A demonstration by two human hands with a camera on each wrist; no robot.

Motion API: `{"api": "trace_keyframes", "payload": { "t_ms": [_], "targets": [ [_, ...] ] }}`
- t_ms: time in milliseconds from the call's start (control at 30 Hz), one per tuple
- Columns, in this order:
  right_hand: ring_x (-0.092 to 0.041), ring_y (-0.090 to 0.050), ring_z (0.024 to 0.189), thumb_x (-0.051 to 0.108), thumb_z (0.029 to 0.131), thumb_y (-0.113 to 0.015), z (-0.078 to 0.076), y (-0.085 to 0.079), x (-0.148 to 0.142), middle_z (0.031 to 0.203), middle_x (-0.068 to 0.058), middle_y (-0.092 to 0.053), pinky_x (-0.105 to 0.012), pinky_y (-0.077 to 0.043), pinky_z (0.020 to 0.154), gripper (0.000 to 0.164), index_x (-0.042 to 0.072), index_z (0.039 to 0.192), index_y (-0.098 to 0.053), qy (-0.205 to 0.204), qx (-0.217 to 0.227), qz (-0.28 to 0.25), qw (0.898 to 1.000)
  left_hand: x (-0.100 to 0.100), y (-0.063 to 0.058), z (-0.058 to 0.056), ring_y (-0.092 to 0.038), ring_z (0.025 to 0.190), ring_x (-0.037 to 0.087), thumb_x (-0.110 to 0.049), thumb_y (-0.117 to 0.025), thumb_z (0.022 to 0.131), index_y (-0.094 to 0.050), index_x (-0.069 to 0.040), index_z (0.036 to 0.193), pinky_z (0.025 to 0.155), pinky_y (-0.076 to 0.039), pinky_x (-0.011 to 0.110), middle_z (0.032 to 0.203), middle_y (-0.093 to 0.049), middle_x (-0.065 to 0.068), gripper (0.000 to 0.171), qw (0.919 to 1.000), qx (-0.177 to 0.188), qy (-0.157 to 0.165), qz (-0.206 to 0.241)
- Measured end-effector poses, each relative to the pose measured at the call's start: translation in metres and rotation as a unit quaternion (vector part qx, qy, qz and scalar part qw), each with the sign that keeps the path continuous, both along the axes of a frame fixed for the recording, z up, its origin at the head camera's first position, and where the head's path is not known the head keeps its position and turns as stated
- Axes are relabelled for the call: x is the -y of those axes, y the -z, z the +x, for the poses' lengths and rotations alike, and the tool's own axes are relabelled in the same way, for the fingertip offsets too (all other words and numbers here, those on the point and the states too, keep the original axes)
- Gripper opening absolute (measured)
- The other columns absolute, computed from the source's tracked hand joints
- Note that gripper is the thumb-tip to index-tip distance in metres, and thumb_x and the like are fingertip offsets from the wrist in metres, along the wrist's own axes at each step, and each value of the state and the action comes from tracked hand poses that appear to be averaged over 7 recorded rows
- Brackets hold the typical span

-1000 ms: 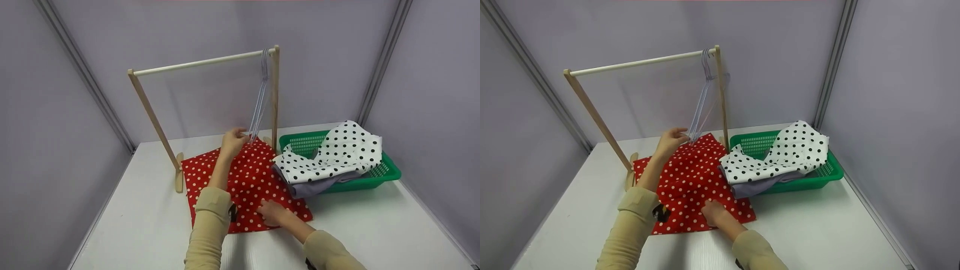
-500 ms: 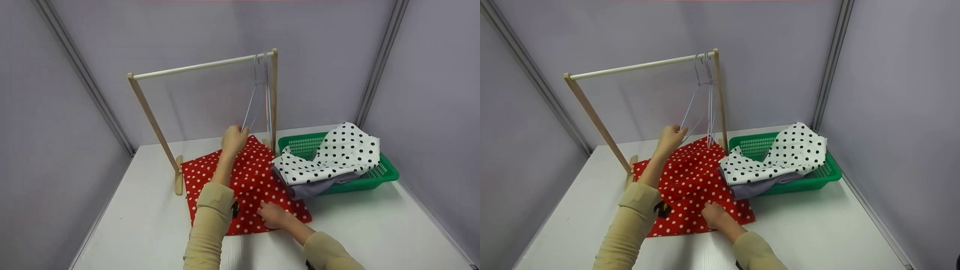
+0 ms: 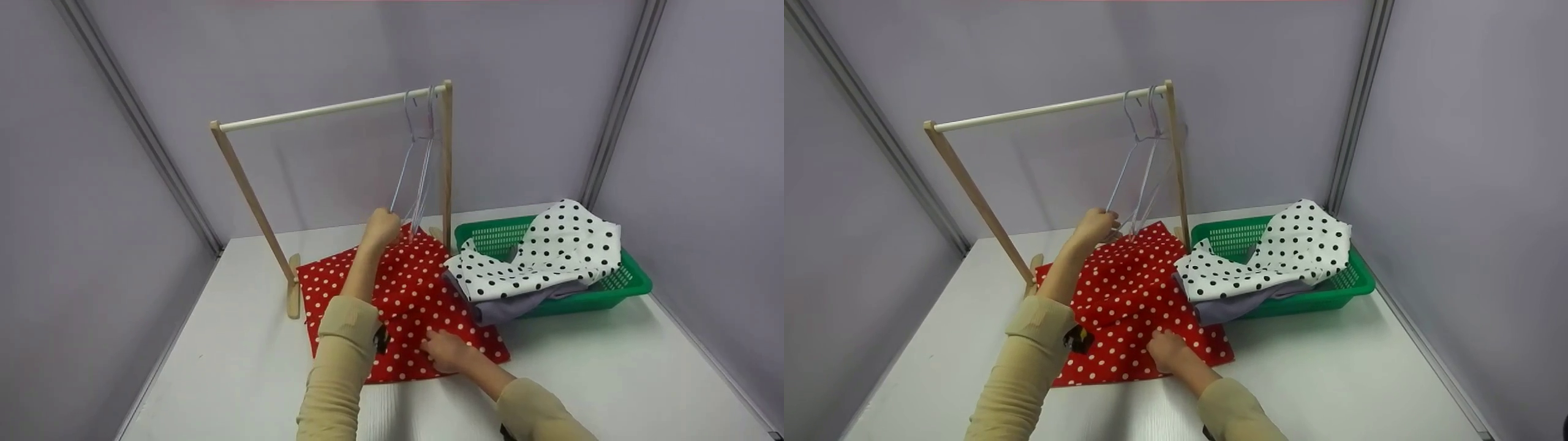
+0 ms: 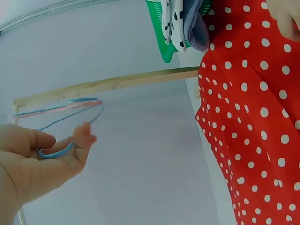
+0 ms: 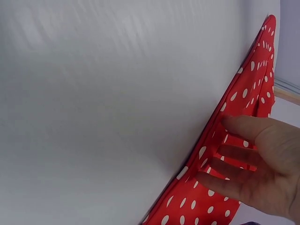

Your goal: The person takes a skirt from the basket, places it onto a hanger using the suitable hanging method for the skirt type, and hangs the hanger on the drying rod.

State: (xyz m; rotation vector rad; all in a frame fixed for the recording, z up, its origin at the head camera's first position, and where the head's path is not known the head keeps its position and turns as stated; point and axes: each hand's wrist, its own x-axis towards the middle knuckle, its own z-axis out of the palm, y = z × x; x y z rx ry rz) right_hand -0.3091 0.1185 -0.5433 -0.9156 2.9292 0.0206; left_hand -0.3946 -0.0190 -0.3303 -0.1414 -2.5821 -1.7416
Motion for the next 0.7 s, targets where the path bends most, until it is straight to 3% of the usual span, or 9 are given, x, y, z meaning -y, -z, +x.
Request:
{"api": "trace_keyframes", "payload": {
  "t_ms": [167,333,533,700],
  "targets": [
    [-0.022,-0.054,0.078,0.013,0.081,-0.066,0.0014,0.0003,-0.0004,0.102,-0.011,-0.057,-0.032,-0.048,0.070,0.021,0.007,0.101,-0.065,-0.019,-0.022,-0.011,1.000,0.0043,0.0014,0.0004,-0.038,0.048,0.010,-0.001,-0.036,0.087,-0.057,0.010,0.101,0.047,-0.035,0.020,0.068,-0.047,0.006,0.027,0.9983,0.006,0.011,0.057],
    [-0.022,-0.054,0.074,0.011,0.078,-0.068,0.0023,0.0004,-0.0026,0.096,-0.011,-0.056,-0.031,-0.048,0.067,0.021,0.007,0.098,-0.066,-0.036,-0.035,-0.029,0.998,0.0071,0.0034,-0.0028,-0.037,0.046,0.010,0.002,-0.033,0.085,-0.056,0.014,0.100,0.045,-0.033,0.019,0.066,-0.047,0.007,0.030,0.9977,0.005,-0.004,0.067],
    [-0.021,-0.053,0.075,0.013,0.078,-0.068,0.0033,-0.0002,-0.0028,0.096,-0.010,-0.056,-0.030,-0.047,0.067,0.022,0.007,0.099,-0.066,-0.020,-0.026,-0.024,0.999,0.0062,0.0045,-0.0019,-0.035,0.047,0.009,-0.002,-0.035,0.090,-0.059,0.012,0.095,0.044,-0.030,0.019,0.066,-0.046,0.006,0.028,0.9975,-0.037,-0.017,0.057],
    [-0.020,-0.052,0.073,0.012,0.077,-0.068,0.0033,0.0004,-0.0045,0.092,-0.009,-0.055,-0.030,-0.046,0.065,0.020,0.006,0.096,-0.066,-0.020,-0.030,-0.036,0.999,0.0061,0.0052,0.0007,-0.031,0.050,0.010,0.001,-0.040,0.085,-0.055,0.003,0.072,0.046,-0.027,0.020,0.065,-0.040,0.004,0.019,0.9973,-0.057,-0.031,0.035]
  ]
}}
